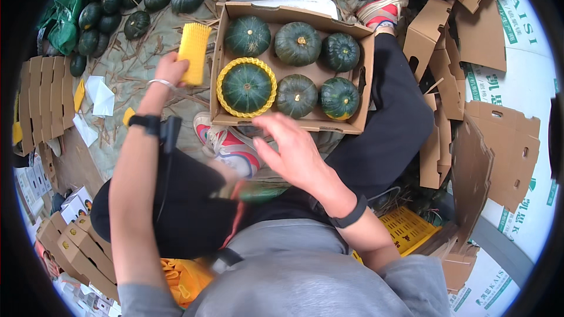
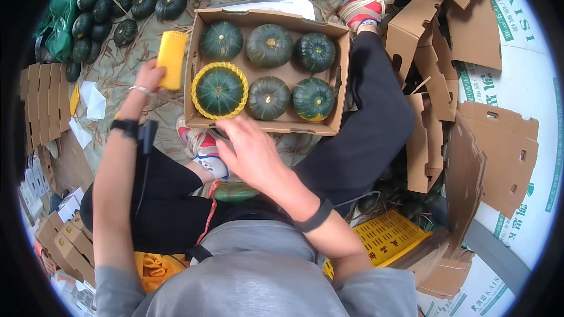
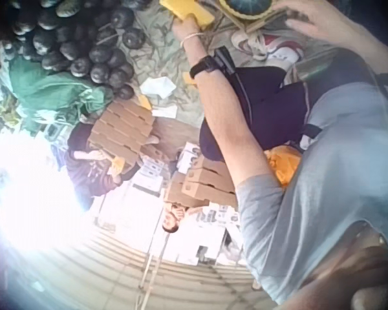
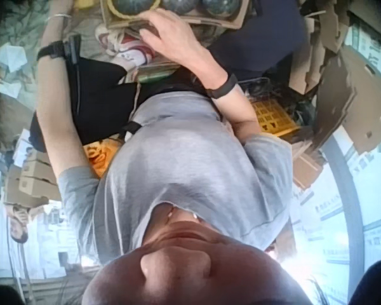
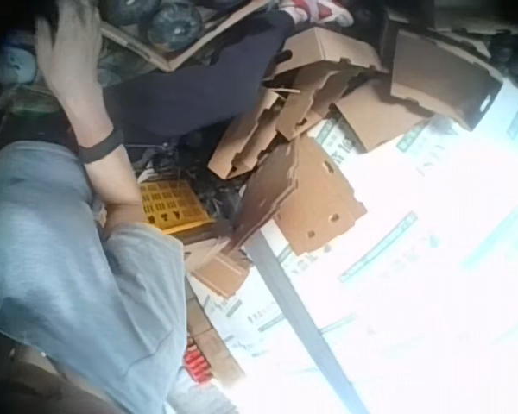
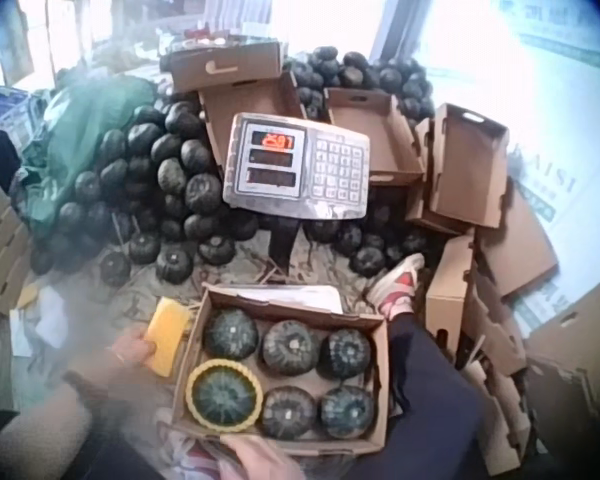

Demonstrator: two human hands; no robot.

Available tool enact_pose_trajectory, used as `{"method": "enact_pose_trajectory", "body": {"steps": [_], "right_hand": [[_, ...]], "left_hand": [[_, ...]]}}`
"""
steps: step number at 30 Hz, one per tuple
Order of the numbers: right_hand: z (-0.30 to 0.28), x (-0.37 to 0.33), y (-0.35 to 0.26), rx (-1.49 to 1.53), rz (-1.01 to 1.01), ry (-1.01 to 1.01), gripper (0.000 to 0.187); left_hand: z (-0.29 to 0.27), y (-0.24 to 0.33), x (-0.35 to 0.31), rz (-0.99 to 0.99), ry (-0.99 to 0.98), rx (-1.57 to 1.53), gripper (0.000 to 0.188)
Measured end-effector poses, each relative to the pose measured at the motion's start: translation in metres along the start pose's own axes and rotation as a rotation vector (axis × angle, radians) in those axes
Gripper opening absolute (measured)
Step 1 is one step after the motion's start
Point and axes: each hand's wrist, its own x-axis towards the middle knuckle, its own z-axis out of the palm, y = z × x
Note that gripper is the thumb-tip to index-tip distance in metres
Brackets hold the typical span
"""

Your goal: The recorder is packing small green pumpkins into cardboard boxes, applying protective yellow foam sleeves to some, weighing them, and handling a large green sack of produce.

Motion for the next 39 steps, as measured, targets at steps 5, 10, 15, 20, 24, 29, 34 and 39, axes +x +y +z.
{"method": "enact_pose_trajectory", "body": {"steps": [5,10,15,20,24,29,34,39], "right_hand": [[0.021,0.052,-0.006,0.221,-0.138,0.288,0.066],[0.025,0.026,-0.009,0.064,-0.269,0.279,0.025],[-0.025,-0.01,-0.01,0.531,0.271,-0.281,0.017],[-0.033,-0.022,-0.014,1.238,0.172,-0.422,0.034],[-0.014,-0.009,0.008,0.747,0.21,0.028,0.021],[-0.022,-0.019,-0.003,1.348,0.177,-0.261,0.027],[-0.019,-0.042,-0.001,1.326,0.132,-0.77,0.036],[-0.055,0.083,0.004,1.248,0.214,-0.096,0.028]], "left_hand": [[0.004,0.064,-0.189,0.56,-0.293,0.038,0.062],[0.032,0.018,-0.255,0.059,-0.224,-0.639,0.031],[0.065,0.002,-0.264,0.079,-0.086,-0.591,0.022],[0.048,0.041,-0.283,0.057,-0.448,-1.144,0.067],[0.048,0.03,-0.261,0.353,0.015,-0.242,0.045],[0.04,0.046,-0.258,0.591,0.008,-0.065,0.048],[0.037,0.042,-0.261,0.184,-0.769,-1.286,0.075],[0.052,0.06,-0.184,0.189,-0.285,-0.627,0.025]]}}
